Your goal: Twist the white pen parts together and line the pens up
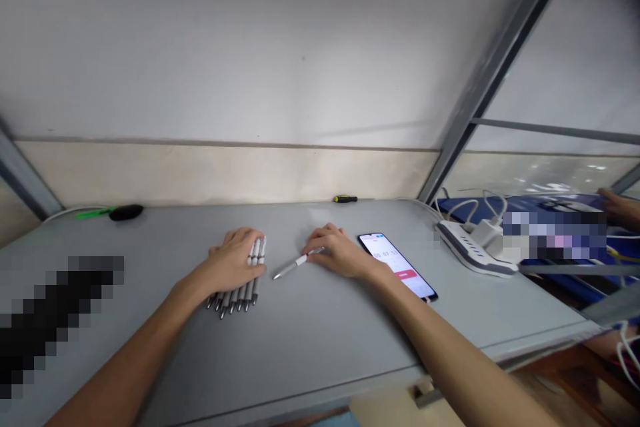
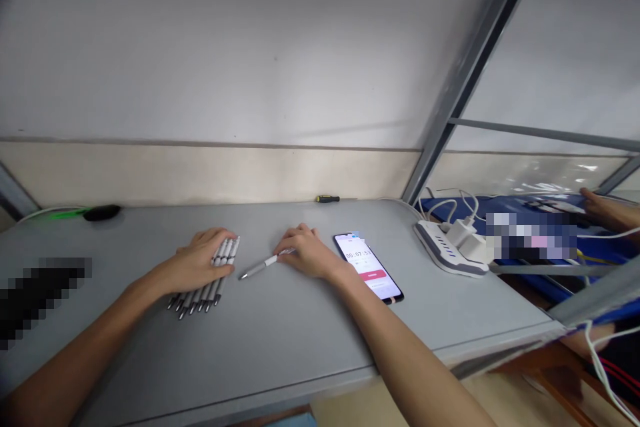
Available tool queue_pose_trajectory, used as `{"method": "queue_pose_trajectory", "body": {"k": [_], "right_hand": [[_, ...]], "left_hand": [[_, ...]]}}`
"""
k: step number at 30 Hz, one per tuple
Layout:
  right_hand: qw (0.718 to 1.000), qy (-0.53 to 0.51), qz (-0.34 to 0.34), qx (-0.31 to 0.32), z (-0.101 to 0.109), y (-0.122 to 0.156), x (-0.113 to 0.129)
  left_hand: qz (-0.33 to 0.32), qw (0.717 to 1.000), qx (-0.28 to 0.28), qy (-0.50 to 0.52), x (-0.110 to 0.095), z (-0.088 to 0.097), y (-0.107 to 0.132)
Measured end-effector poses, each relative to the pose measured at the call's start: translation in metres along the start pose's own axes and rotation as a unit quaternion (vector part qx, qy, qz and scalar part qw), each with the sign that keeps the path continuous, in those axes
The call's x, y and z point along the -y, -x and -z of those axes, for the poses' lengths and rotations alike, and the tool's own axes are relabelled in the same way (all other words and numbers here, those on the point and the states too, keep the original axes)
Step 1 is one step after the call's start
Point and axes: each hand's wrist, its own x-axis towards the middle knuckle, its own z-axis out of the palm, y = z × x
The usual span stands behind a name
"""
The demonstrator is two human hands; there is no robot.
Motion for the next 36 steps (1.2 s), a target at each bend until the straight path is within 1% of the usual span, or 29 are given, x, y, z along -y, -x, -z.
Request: {"method": "queue_pose_trajectory", "body": {"k": [6, 9, 12, 16, 18, 21, 23, 25, 29, 32, 34, 36], "right_hand": [[0.999, 0.014, -0.030, -0.038, 0.008, 0.000, -0.001], [0.998, -0.008, -0.042, -0.042, 0.012, 0.001, -0.002], [0.996, -0.048, -0.053, -0.043, 0.015, 0.002, -0.002], [0.991, -0.115, -0.062, -0.036, 0.018, 0.002, -0.001], [0.987, -0.146, -0.065, -0.023, 0.019, 0.002, 0.001], [0.977, -0.202, -0.061, -0.002, 0.021, 0.002, 0.004], [0.966, -0.250, -0.061, 0.009, 0.023, 0.001, 0.004], [0.951, -0.302, -0.069, 0.014, 0.026, 0.001, 0.002], [0.924, -0.375, -0.081, -0.010, 0.033, 0.002, -0.004], [0.924, -0.370, -0.090, -0.007, 0.036, 0.004, -0.003], [0.926, -0.363, -0.106, 0.010, 0.036, 0.004, -0.001], [0.918, -0.379, -0.117, 0.032, 0.034, 0.005, 0.001]], "left_hand": [[-0.014, 1.000, -0.009, -0.004, 0.004, -0.003, -0.002], [-0.025, 0.999, -0.027, -0.007, 0.005, -0.004, -0.003], [-0.043, 0.997, -0.061, -0.013, 0.002, -0.006, -0.004], [-0.096, 0.988, -0.123, -0.005, -0.010, -0.011, -0.003], [-0.127, 0.981, -0.143, 0.009, -0.019, -0.013, -0.002], [-0.163, 0.978, -0.130, 0.027, -0.029, -0.015, -0.001], [-0.162, 0.977, -0.134, 0.039, -0.032, -0.015, -0.002], [-0.152, 0.975, -0.152, 0.054, -0.031, -0.014, -0.003], [-0.141, 0.968, -0.187, 0.086, -0.025, -0.010, -0.006], [-0.142, 0.968, -0.187, 0.086, -0.023, -0.010, -0.007], [-0.142, 0.969, -0.192, 0.070, -0.023, -0.011, -0.006], [-0.146, 0.968, -0.199, 0.049, -0.026, -0.012, -0.005]]}}
